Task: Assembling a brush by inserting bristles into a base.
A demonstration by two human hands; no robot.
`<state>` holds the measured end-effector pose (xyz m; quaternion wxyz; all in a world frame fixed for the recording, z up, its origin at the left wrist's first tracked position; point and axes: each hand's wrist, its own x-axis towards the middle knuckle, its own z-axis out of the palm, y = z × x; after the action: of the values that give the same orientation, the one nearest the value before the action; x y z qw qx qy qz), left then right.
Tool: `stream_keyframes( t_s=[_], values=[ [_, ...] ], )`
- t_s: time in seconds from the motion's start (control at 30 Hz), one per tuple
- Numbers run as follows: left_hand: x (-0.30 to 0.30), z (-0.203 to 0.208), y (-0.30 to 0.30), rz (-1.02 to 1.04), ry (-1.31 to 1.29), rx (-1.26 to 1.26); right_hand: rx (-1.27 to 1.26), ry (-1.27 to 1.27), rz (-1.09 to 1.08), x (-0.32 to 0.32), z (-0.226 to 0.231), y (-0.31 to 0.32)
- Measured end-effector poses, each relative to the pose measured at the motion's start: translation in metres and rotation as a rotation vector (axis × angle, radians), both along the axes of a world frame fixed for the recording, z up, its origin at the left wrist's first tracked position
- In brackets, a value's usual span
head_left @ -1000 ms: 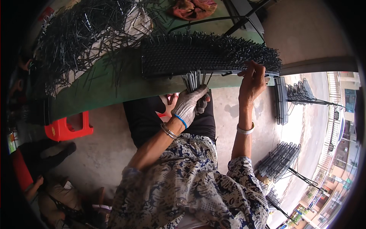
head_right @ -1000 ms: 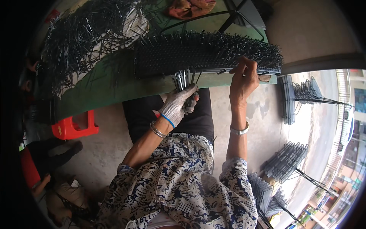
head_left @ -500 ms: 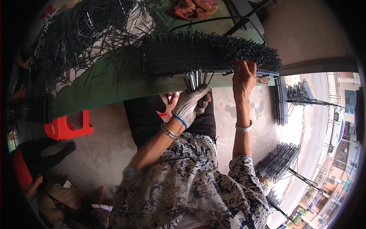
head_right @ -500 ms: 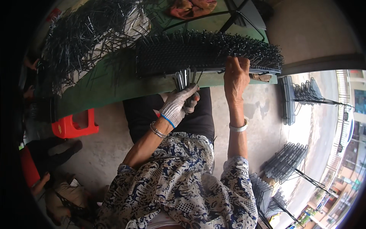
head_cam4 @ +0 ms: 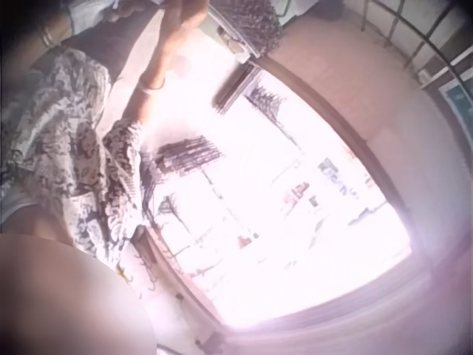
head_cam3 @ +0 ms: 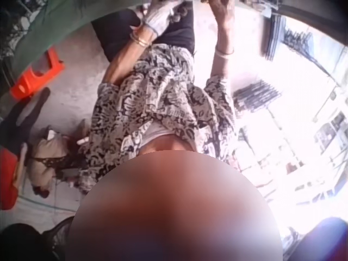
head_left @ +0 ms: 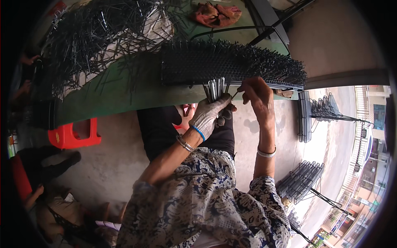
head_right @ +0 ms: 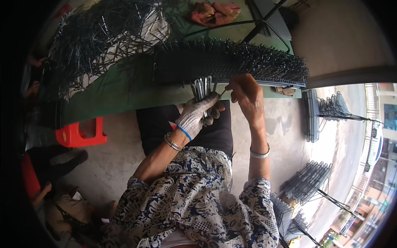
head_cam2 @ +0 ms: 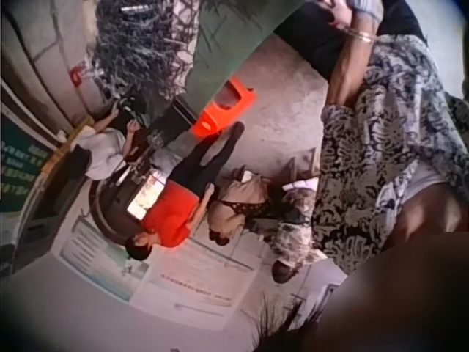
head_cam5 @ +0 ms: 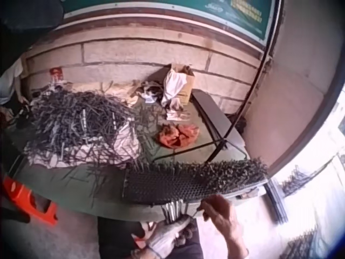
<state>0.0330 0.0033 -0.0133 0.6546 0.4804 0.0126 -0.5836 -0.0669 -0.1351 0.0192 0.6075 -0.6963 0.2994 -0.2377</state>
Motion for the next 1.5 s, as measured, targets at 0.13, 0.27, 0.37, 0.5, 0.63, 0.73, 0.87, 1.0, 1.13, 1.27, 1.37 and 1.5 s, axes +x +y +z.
stream_keyframes(
  t_s=[0.13,0.27,0.37,0.5,0.63,0.73,0.87,1.0,1.13,1.27,1.37,1.5],
  values=[
    [0.014,-0.016,-0.005,0.076,0.024,-0.011,-0.41,-0.026,-0.314,0.015,0.008,-0.008],
    [0.018,-0.027,-0.013,0.141,0.145,-0.029,-0.851,0.039,-0.451,0.036,-0.006,-0.03],
    [0.012,-0.017,-0.015,0.21,0.11,0.062,-0.951,-0.003,-0.459,0.046,-0.015,-0.04],
    [0.012,-0.034,-0.012,0.238,0.096,-0.026,-0.908,0.085,-0.384,0.051,-0.023,-0.041],
    [0.014,-0.022,-0.01,0.167,0.119,-0.002,-1.011,0.203,-0.369,0.052,-0.032,-0.047],
    [0.012,-0.012,-0.009,0.167,0.14,-0.01,-1.149,0.255,-0.332,0.058,-0.026,-0.045],
    [0.01,-0.011,-0.008,0.169,0.145,-0.02,-1.074,0.316,-0.292,0.057,-0.013,-0.036],
    [0.011,-0.013,-0.003,0.159,0.12,-0.074,-0.455,0.217,0.002,0.034,0.0,-0.021],
    [0.01,-0.005,-0.003,0.105,0.068,-0.046,-0.032,0.078,0.148,0.027,-0.001,-0.011],
    [0.013,-0.012,-0.005,0.147,0.136,-0.035,-0.237,0.028,-0.188,0.022,0.004,-0.012],
    [0.014,-0.016,-0.005,0.14,0.121,-0.027,-0.693,0.048,-0.421,0.026,0.013,-0.018],
    [0.008,-0.017,-0.009,0.072,0.117,0.014,-0.999,0.086,-0.517,0.035,-0.019,-0.047]
  ],
)
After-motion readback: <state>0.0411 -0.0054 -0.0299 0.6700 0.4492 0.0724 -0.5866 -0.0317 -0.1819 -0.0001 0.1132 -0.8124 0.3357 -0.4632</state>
